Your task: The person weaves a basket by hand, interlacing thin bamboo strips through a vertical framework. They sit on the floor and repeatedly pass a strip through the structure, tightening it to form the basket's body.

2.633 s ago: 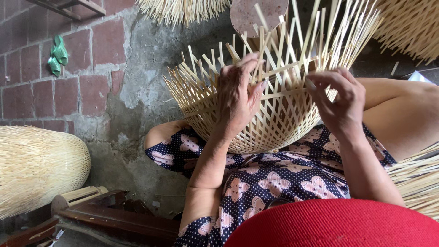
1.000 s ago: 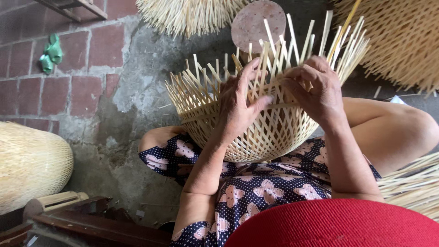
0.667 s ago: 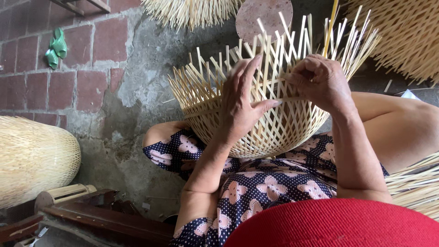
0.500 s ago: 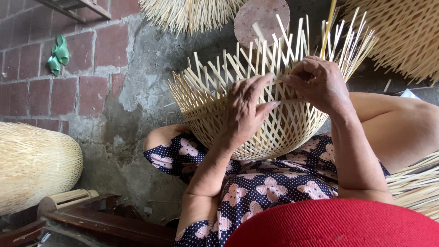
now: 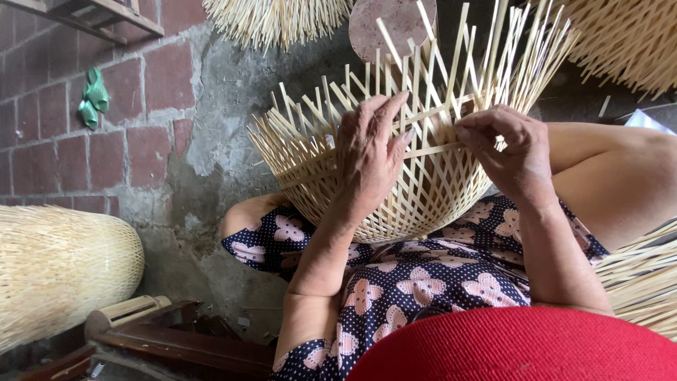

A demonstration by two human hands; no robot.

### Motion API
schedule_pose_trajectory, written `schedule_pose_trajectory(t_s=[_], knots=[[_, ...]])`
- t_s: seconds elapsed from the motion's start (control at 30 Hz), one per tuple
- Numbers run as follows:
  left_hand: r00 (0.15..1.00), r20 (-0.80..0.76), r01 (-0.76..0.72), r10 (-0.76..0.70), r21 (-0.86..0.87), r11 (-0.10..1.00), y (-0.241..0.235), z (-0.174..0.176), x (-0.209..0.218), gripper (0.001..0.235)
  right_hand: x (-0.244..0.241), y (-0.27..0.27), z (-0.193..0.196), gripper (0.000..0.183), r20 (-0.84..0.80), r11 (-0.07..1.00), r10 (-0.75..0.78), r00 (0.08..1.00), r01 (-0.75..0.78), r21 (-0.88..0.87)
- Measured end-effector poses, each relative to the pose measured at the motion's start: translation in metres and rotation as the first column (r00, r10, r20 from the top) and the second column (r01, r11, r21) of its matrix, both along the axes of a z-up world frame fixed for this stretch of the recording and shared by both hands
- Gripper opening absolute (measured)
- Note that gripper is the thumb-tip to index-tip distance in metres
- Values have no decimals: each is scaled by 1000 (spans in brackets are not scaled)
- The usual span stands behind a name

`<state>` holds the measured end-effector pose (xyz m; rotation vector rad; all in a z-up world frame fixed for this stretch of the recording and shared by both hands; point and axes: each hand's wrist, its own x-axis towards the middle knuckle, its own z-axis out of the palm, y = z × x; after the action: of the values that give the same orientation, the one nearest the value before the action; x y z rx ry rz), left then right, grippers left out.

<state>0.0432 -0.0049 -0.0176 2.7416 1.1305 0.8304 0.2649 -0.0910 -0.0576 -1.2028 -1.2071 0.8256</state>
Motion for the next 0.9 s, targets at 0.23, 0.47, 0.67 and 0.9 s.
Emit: schedule_pose_trajectory(t_s=[0.23,0.47,0.67,0.9], knots=[[1000,-18,-16,16,-22,1000,0,3,12,49,0,11,3,14,379,998,-31,925,11,55],[999,-8,54,-54,-65,996,3,3,6,40,-3,30,19,21,636,996,-63,770,11,85],[996,75,52,-44,-114,992,3,7,10,40,-2,37,16,35,590,996,-44,806,-10,87],[996,61,74,-67,-106,992,1,9,7,38,2,65,12,18,374,963,247,894,-271,11]])
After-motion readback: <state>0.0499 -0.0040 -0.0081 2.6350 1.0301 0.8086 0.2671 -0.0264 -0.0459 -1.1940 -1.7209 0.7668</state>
